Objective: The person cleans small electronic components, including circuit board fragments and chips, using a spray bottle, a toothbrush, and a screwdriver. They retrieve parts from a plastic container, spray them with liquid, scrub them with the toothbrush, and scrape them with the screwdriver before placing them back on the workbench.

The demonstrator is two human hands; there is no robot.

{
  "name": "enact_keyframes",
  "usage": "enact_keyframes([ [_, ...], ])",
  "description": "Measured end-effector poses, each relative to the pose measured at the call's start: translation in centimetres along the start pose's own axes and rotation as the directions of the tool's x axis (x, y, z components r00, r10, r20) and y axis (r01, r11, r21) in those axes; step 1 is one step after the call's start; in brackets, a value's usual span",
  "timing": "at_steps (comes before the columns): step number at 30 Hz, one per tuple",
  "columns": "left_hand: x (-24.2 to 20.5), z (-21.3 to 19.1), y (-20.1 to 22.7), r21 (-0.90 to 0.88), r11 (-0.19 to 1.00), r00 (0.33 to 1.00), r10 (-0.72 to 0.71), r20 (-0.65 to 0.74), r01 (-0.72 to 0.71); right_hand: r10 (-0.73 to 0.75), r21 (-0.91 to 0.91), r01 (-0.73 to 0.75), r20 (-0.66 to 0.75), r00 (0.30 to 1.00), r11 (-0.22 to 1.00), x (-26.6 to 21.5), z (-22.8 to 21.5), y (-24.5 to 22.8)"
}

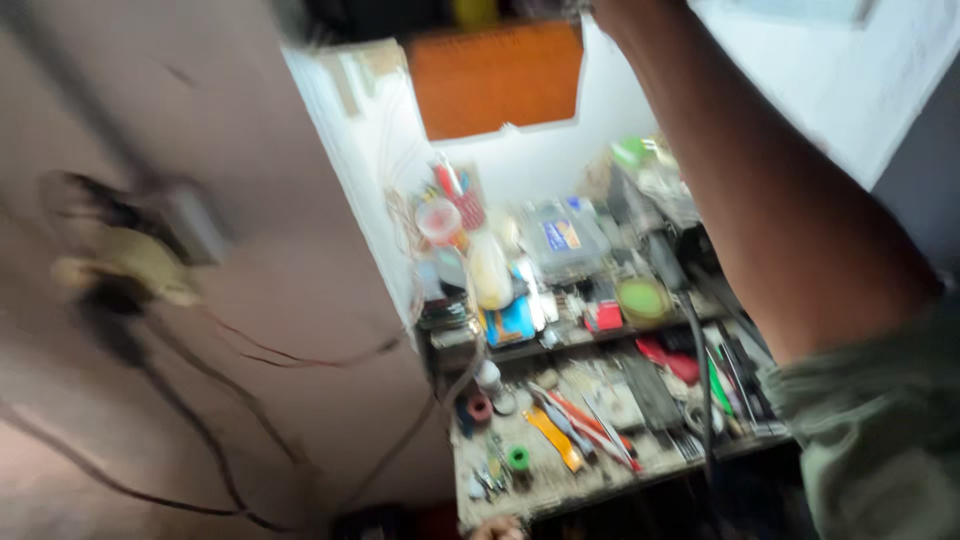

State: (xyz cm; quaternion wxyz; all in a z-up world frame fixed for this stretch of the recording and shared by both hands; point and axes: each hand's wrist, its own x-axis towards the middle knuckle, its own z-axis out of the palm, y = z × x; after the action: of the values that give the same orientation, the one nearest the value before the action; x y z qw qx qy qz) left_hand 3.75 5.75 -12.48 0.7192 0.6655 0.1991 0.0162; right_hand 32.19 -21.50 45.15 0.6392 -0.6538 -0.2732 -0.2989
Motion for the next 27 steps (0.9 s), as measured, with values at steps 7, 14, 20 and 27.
enact_keyframes([
  [7, -4.9, 0.6, 0.4, -0.181, 0.967, 0.984, 0.176, -0.028, -0.178, 0.128, 0.001, -0.128, -0.055, 0.99, 0.992, -9.5, -2.2, -1.0],
  [14, -7.2, 1.9, 5.8, -0.27, 0.932, 0.968, 0.25, 0.001, -0.24, 0.182, 0.047, -0.179, -0.091, 0.979, 0.983, -11.7, -2.8, -1.7],
  [20, -9.8, 2.6, 10.1, -0.246, 0.944, 0.975, 0.224, -0.009, -0.22, 0.305, -0.019, -0.309, -0.104, 0.947, 0.951, -17.4, -4.2, -5.3],
  [27, -12.6, 4.0, 14.4, -0.242, 0.95, 0.98, 0.201, -0.002, -0.195, 0.267, -0.693, 0.121, 0.426, 0.864, 0.711, -37.2, -0.2, 1.8],
])
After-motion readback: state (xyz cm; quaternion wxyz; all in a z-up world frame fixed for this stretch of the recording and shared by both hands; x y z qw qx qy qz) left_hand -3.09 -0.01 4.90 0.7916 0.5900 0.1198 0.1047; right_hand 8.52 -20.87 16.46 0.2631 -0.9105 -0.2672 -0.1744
